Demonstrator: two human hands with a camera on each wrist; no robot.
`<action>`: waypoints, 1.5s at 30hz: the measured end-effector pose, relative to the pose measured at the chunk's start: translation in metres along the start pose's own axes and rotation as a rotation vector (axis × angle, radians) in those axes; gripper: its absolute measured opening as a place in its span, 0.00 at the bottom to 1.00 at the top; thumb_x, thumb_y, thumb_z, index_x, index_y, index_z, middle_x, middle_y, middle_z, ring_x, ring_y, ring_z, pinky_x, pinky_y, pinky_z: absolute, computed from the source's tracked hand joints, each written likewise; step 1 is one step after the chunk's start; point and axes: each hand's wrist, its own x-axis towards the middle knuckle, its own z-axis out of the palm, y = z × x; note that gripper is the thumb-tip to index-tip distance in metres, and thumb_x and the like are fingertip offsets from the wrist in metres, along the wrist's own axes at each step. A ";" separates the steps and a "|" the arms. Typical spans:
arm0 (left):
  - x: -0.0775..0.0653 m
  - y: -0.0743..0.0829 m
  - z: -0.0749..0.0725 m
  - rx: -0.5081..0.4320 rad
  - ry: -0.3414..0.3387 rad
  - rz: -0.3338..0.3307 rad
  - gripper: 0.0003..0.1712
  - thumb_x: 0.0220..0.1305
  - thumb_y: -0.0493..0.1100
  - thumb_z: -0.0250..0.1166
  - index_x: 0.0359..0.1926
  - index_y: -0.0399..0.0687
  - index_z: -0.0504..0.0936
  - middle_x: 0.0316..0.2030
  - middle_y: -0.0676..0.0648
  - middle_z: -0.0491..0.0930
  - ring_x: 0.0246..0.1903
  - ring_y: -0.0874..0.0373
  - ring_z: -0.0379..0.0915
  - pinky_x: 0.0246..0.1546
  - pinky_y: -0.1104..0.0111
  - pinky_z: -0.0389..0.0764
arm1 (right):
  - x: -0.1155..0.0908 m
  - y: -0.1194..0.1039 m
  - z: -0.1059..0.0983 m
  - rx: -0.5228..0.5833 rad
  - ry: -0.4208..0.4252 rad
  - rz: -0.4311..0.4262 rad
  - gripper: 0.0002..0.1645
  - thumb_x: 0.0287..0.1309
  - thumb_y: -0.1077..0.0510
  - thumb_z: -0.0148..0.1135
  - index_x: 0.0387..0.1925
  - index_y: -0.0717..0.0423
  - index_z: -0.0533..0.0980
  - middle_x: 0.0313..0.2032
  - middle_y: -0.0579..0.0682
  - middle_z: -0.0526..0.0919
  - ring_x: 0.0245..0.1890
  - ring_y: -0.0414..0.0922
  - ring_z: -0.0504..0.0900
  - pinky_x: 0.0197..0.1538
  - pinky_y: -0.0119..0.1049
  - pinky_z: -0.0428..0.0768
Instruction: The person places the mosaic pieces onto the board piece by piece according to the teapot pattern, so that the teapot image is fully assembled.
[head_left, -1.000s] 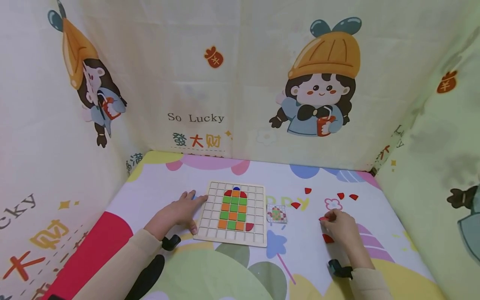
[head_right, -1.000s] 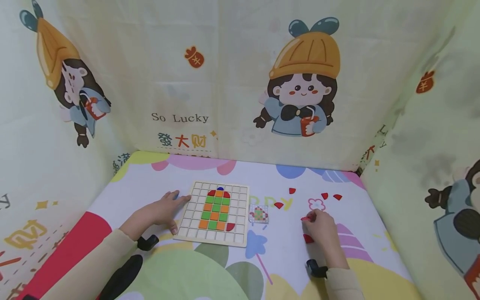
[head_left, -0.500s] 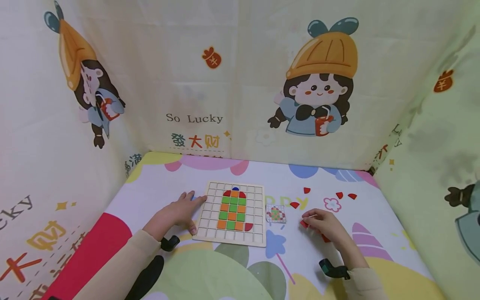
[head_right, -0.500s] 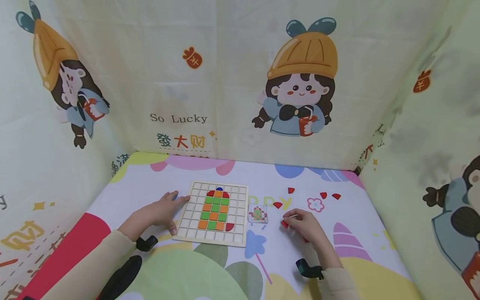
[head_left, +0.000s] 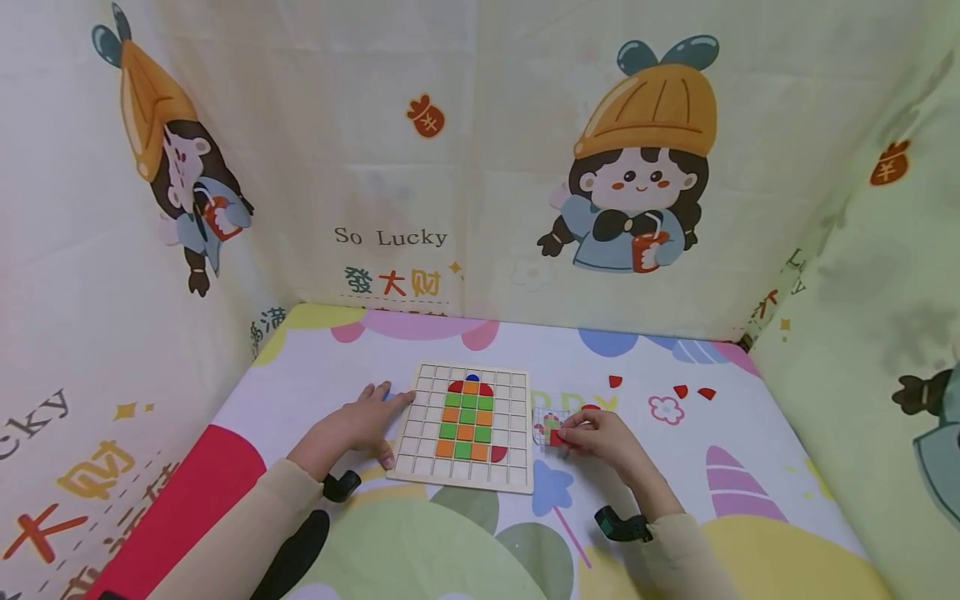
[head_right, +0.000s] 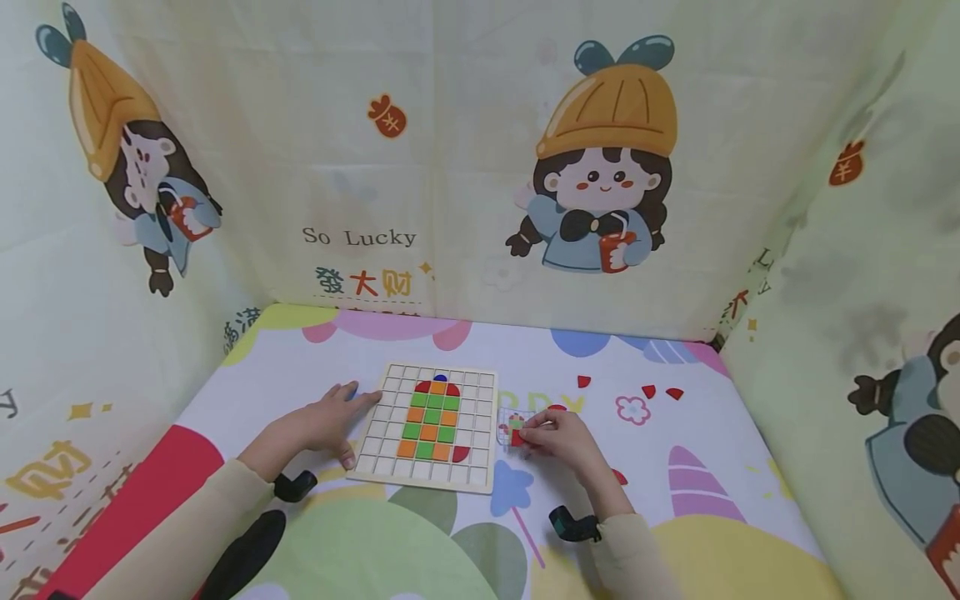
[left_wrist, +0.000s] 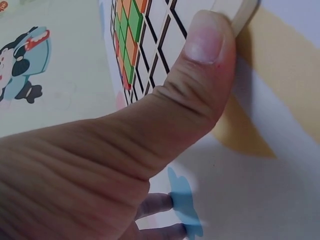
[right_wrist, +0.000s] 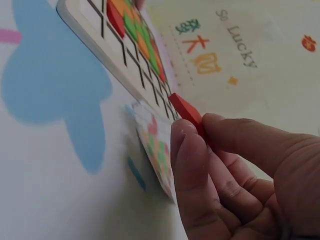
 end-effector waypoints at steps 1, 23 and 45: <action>0.000 0.000 0.000 0.002 0.003 0.005 0.70 0.36 0.54 0.87 0.81 0.55 0.59 0.79 0.29 0.50 0.76 0.24 0.43 0.63 0.26 0.64 | 0.001 -0.002 0.005 0.004 -0.001 -0.003 0.16 0.61 0.55 0.75 0.40 0.64 0.81 0.29 0.51 0.89 0.28 0.42 0.84 0.35 0.32 0.85; 0.003 -0.002 0.004 0.001 0.011 0.027 0.71 0.35 0.55 0.87 0.80 0.55 0.60 0.79 0.29 0.50 0.77 0.23 0.43 0.63 0.24 0.61 | 0.012 -0.018 0.059 -0.164 0.072 -0.093 0.10 0.58 0.57 0.77 0.30 0.57 0.82 0.20 0.47 0.83 0.18 0.41 0.82 0.26 0.31 0.78; 0.000 -0.001 0.000 -0.001 0.005 0.022 0.70 0.35 0.53 0.88 0.80 0.52 0.60 0.78 0.28 0.50 0.76 0.22 0.43 0.62 0.22 0.60 | 0.009 -0.023 0.056 -0.286 0.100 -0.140 0.02 0.61 0.60 0.74 0.36 0.52 0.87 0.28 0.46 0.84 0.25 0.42 0.78 0.28 0.33 0.79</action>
